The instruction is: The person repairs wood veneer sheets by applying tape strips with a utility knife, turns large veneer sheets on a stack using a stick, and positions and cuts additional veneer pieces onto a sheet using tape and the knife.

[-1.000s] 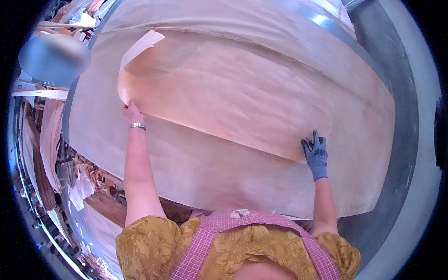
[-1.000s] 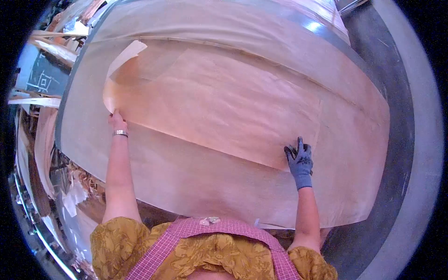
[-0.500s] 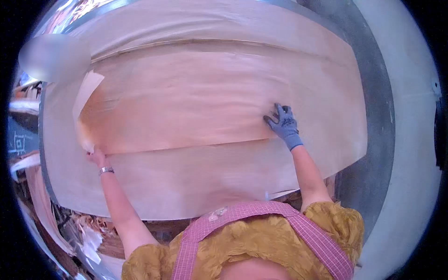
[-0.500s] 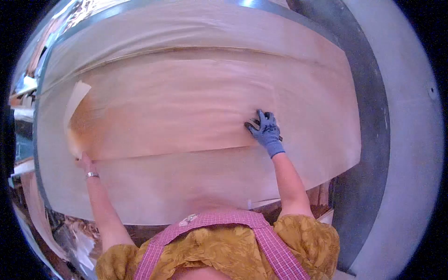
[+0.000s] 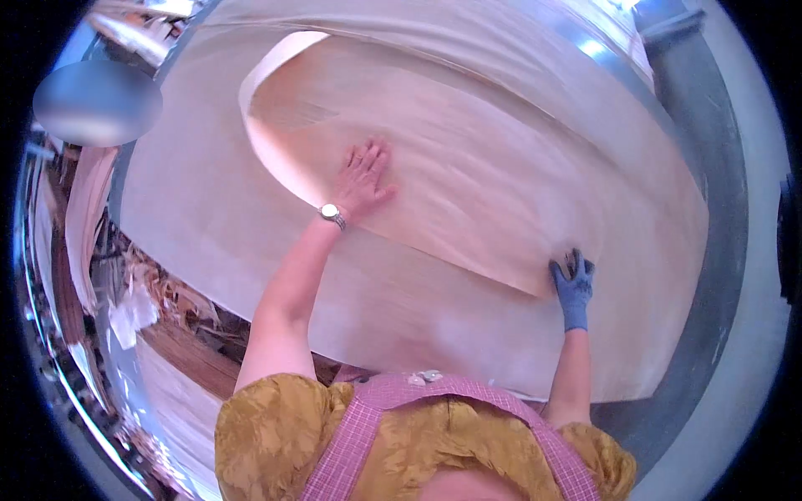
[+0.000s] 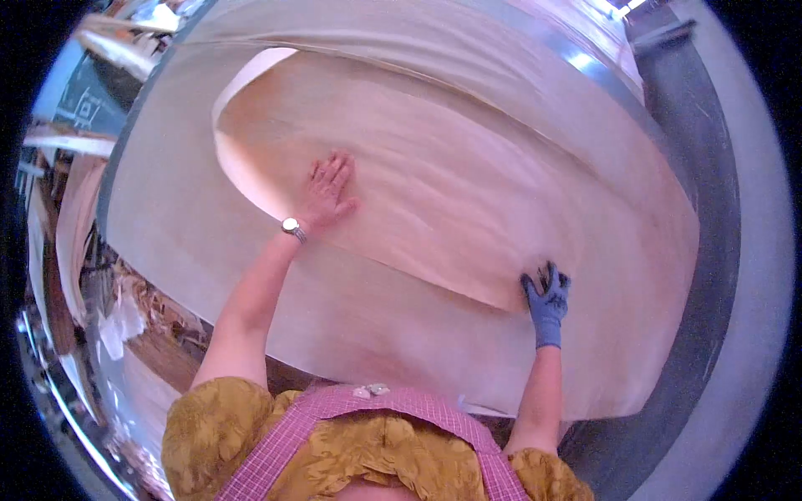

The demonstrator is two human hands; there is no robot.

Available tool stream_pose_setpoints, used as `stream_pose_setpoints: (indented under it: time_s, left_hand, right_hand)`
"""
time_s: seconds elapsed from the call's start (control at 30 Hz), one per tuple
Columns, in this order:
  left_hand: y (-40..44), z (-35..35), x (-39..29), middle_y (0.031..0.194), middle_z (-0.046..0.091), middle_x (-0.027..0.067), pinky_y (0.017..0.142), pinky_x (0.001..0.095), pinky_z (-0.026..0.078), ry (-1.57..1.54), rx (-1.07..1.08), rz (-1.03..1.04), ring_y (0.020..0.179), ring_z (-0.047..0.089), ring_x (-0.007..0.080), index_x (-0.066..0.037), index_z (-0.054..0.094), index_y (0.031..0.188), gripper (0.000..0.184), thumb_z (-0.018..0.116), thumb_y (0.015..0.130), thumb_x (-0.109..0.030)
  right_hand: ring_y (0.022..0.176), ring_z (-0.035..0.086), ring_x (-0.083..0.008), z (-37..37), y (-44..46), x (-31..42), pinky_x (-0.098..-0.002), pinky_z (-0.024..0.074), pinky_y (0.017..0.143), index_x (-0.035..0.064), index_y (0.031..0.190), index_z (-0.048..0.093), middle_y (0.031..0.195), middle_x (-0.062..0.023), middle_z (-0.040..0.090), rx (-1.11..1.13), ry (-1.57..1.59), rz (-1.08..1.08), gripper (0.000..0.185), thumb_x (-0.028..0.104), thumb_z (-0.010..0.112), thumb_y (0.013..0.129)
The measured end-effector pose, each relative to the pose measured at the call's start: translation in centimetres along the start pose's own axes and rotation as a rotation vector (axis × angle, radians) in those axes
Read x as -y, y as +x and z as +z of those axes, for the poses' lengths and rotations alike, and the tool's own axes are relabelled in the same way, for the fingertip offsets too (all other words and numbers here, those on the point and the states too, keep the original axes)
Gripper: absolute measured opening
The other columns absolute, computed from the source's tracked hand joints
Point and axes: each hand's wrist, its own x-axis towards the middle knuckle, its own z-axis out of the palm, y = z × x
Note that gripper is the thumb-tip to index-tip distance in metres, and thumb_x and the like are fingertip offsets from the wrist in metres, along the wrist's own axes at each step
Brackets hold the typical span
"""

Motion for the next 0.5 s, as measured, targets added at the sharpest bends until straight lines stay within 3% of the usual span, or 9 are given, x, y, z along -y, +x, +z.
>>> stream_pose_setpoints:
  time_s: [0.17, 0.33, 0.4, 0.47, 0.5]
  left_hand:
    - [-1.8, -4.7, 13.8, 0.156, 0.024, 0.0145, 0.119, 0.0465, 0.011, 0.135, 0.051, -0.284, 0.145, 0.019, 0.0291, -0.005, 0.025, 0.15, 0.083, 0.047, 0.089, -0.058]
    - [-3.3, -5.4, 21.2, 0.155, 0.026, 0.0162, 0.119, 0.047, 0.012, 0.218, -0.012, -0.557, 0.144, 0.022, 0.0327, -0.005, 0.026, 0.149, 0.081, 0.041, 0.091, -0.059]
    - [-4.7, -4.7, 24.4, 0.154, 0.029, 0.0156, 0.119, 0.0465, 0.014, 0.231, 0.005, -0.656, 0.142, 0.025, 0.0345, -0.007, 0.03, 0.148, 0.078, 0.046, 0.09, -0.055]
    - [-6.9, -1.5, 27.6, 0.153, 0.031, 0.015, 0.118, 0.0468, 0.015, 0.336, -0.067, -0.681, 0.141, 0.027, 0.0349, -0.008, 0.032, 0.147, 0.076, 0.049, 0.089, -0.054]
    - [-7.0, 2.8, 30.8, 0.152, 0.034, 0.0135, 0.118, 0.0487, 0.015, -0.489, -0.242, -0.792, 0.141, 0.027, 0.0337, -0.01, 0.033, 0.146, 0.076, 0.052, 0.087, -0.053]
  right_hand:
    - [0.107, 0.058, -0.0306, -1.0, 0.5, 5.3, -0.039, 0.0496, 0.091, 0.006, 0.133, 0.052, 0.122, -0.0195, 0.052, 0.028, 0.017, 0.028, 0.074, 0.035, 0.083, 0.073]
    - [0.106, 0.058, -0.0308, 0.7, 1.0, 1.9, -0.0394, 0.0496, 0.091, 0.007, 0.134, 0.05, 0.121, -0.0193, 0.051, -0.035, 0.115, -0.035, 0.074, 0.035, 0.083, 0.073]
    - [0.109, 0.056, -0.0321, 1.1, 0.9, 1.7, -0.0399, 0.0493, 0.091, 0.0065, 0.134, 0.049, 0.121, -0.0194, 0.051, 0.003, 0.221, 0.016, 0.075, 0.035, 0.082, 0.073]
    - [0.11, 0.056, -0.0324, 0.9, 0.9, 1.8, -0.0396, 0.049, 0.091, 0.0062, 0.134, 0.049, 0.12, -0.019, 0.052, -0.005, 0.12, -0.026, 0.075, 0.034, 0.083, 0.073]
    - [0.11, 0.055, -0.0326, 0.7, 0.8, 1.9, -0.0394, 0.0489, 0.091, 0.0061, 0.134, 0.049, 0.12, -0.0187, 0.052, -0.008, 0.07, -0.045, 0.076, 0.034, 0.083, 0.073]
